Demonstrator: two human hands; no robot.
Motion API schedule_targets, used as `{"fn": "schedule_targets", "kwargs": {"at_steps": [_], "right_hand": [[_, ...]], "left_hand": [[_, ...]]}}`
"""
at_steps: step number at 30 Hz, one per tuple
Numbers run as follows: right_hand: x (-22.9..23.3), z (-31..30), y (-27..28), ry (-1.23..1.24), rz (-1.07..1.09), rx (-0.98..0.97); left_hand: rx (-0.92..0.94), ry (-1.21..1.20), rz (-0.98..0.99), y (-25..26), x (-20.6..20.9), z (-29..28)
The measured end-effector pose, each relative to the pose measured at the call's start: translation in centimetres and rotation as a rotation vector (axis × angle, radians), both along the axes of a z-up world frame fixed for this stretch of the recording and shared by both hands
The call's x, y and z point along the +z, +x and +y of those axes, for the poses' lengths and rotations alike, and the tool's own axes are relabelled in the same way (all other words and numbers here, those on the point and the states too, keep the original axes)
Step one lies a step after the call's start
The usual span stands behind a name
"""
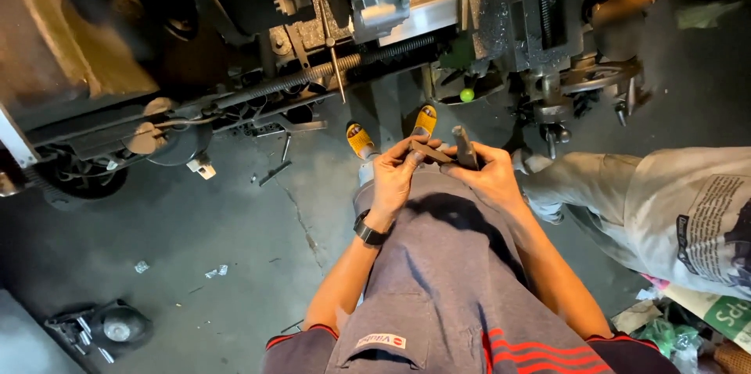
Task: The person operates a metal lathe, adjusting the tool post and manipulating a metal workpiece. They use a file to smooth the workpiece and repeatedly adjust the lathe controls. The person also handles a metal bar and a file, placing them on the lathe bed.
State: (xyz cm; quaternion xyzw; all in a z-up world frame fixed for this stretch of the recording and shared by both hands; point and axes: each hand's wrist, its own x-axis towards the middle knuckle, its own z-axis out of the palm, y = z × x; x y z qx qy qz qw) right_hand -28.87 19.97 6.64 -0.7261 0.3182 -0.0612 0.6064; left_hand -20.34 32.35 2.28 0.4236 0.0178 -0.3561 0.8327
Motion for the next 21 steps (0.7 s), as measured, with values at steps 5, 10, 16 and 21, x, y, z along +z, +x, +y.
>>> {"fn": "schedule_targets", "kwargs": {"at_steps": [5,10,16,21], "right_hand": [[-0.3,-0.6,-0.4,-0.013,-0.074,-0.022],[-1.9,-2.4,-2.0,-0.158,-0.060,0.000],[6.6,-3.4,-0.4,-0.198,0.015,0.028],[3.3,-3.7,-2.1,-0.223,-0.009,-0.015]], "left_hand": [[-0.015,0.085,-0.125,0.6,-1.3,0.4],[-0.026,0.131,-0.210,2.1,0.0,1.2],[-0.015,0.112,-0.224,1.3,-0.9,1.0],[-0.062,0.135,-0.328,1.7,-1.2,0.4]]}}
